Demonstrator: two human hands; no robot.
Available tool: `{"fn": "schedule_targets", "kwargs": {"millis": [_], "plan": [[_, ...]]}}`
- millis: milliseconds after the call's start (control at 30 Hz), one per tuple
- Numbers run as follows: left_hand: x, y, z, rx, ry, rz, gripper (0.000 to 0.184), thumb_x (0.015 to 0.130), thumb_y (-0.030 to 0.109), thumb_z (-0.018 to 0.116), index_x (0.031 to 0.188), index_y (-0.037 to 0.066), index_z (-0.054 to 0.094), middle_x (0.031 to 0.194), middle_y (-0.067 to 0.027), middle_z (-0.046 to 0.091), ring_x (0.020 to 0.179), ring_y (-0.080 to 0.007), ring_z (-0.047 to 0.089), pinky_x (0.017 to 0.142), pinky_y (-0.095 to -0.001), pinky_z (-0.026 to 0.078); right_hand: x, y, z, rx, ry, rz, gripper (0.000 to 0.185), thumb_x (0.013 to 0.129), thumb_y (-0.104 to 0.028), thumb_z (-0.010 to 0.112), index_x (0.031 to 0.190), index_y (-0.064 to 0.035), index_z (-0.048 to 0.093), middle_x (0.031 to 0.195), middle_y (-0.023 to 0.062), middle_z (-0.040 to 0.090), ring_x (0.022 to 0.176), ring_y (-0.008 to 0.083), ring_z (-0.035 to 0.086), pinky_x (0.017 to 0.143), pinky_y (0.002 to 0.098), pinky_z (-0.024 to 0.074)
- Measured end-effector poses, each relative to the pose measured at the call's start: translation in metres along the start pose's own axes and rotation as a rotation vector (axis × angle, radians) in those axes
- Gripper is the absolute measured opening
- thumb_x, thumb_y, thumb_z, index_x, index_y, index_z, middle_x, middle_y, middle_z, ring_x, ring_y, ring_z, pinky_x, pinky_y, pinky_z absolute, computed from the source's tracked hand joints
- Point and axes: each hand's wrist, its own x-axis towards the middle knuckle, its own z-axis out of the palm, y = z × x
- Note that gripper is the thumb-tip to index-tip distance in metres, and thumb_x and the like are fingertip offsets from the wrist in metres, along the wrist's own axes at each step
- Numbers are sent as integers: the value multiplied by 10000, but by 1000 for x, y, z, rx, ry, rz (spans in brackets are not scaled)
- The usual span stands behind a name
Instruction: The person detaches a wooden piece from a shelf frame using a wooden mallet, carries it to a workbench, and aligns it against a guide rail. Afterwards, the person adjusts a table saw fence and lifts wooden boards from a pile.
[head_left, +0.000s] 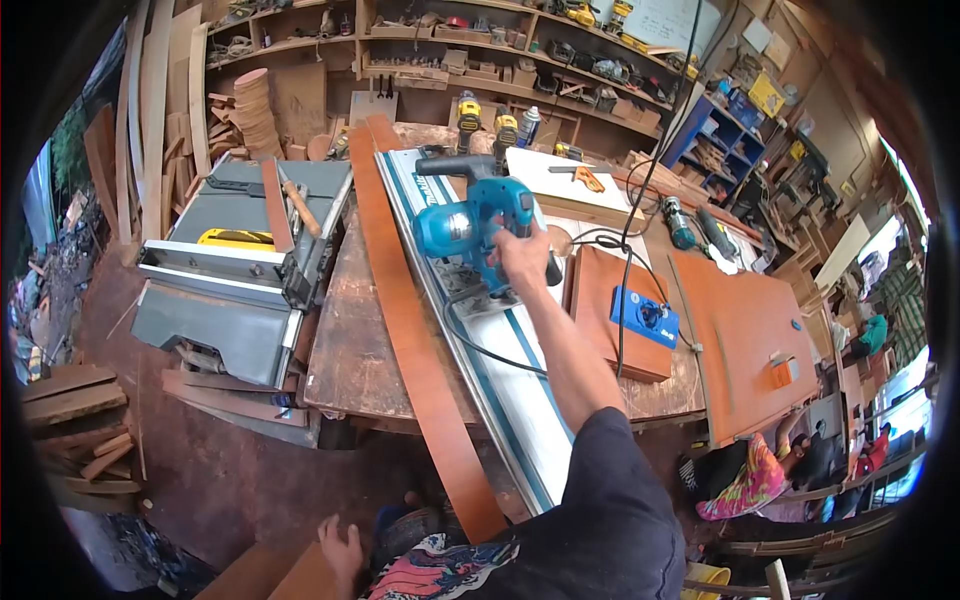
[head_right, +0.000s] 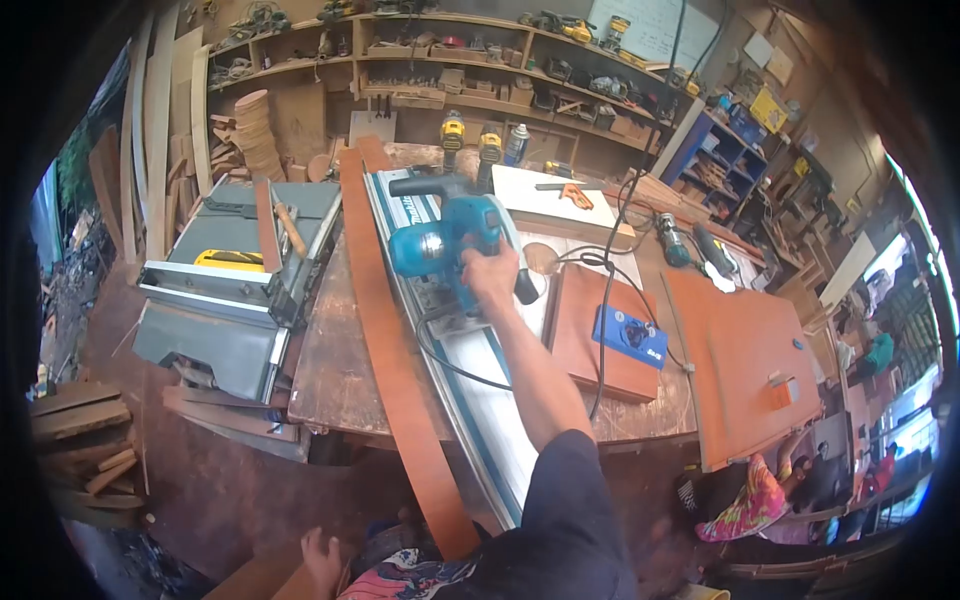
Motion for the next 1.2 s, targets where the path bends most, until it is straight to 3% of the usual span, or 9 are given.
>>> {"fn": "schedule_targets", "kwargs": {"millis": [133, 200, 433, 533, 733, 767, 900, 1033, 1200], "plan": [[69, 84, -15, -65, -33, 235, 473, 901, 178, 703, 1295, -62, 598, 1340, -250, 538, 1250, -432, 530, 1088, -474, 432, -27, -61, -16, -64, -15, -16, 345, 789, -33, 680, 1125, 44, 680, 813, 118, 706, 518, 160, 615, 474, 310, 502], [94, 113, -15, -81, -28, 338, 464, 898, 148, 707, 1300, -56, 597, 1369, -242, 521, 1267, -434, 517, 1093, -485, 428, -57, -97, -37, -4, -31, -28, 340, 788, 80, 633, 1126, 99, 654, 893, 136, 703, 540, 168, 594, 477, 322, 502], [127, 185, 18, -243, -162, 548, 467, 898, 88, 708, 1325, -55, 583, 1421, -239, 487, 1317, -418, 490, 1118, -492, 409, -196, -208, -172, -104, 169, -133, 377, 770, -17, 659, 1115, 133, 674, 771, 137, 675, 595, 210, 629, 586, 322, 510], [119, 206, 25, -223, -185, 657, 471, 878, 79, 712, 1312, -51, 584, 1427, -239, 478, 1338, -434, 454, 1121, -532, 386, -252, -227, -217, -190, 355, -198, 399, 779, -31, 657, 1145, 128, 658, 868, 149, 691, 601, 204, 630, 590, 326, 524], [92, 251, 48, -91, -268, 872, 503, 822, 88, 748, 1283, -42, 593, 1410, -256, 462, 1349, -476, 414, 1115, -576, 370, -296, -192, -320, -449, 596, -279, 379, 785, 11, 655, 1155, 92, 669, 917, 116, 694, 605, 168, 619, 563, 293, 507], [87, 255, 56, -88, -288, 881, 528, 799, 85, 760, 1281, -47, 592, 1400, -262, 460, 1350, -482, 410, 1120, -577, 365, -293, -177, -337, -340, 642, -302, 355, 799, 19, 653, 1149, 72, 678, 890, 89, 689, 600, 138, 602, 553, 273, 485], [52, 269, 77, -36, -289, 845, 551, 795, 75, 752, 1301, -59, 580, 1436, -272, 434, 1374, -491, 376, 1140, -582, 342, -283, -137, -402, -273, 771, -322, 310, 821, 35, 640, 1128, 51, 683, 817, 41, 665, 581, 96, 563, 536, 250, 444], [14, 262, 85, 74, -293, 745, 593, 818, 96, 737, 1350, -69, 532, 1499, -293, 379, 1424, -504, 307, 1165, -593, 300, -261, -94, -466, -270, 795, -309, 348, 809, 76, 653, 1153, 31, 671, 897, 54, 679, 622, 101, 589, 561, 255, 499], [-10, 255, 84, 200, -281, 638, 604, 830, 135, 743, 1353, -71, 523, 1539, -307, 344, 1430, -514, 298, 1178, -588, 288, -216, -50, -509, -220, 826, -326, 297, 829, 61, 660, 1124, 28, 663, 849, 46, 675, 626, 102, 604, 543, 258, 470]]}}
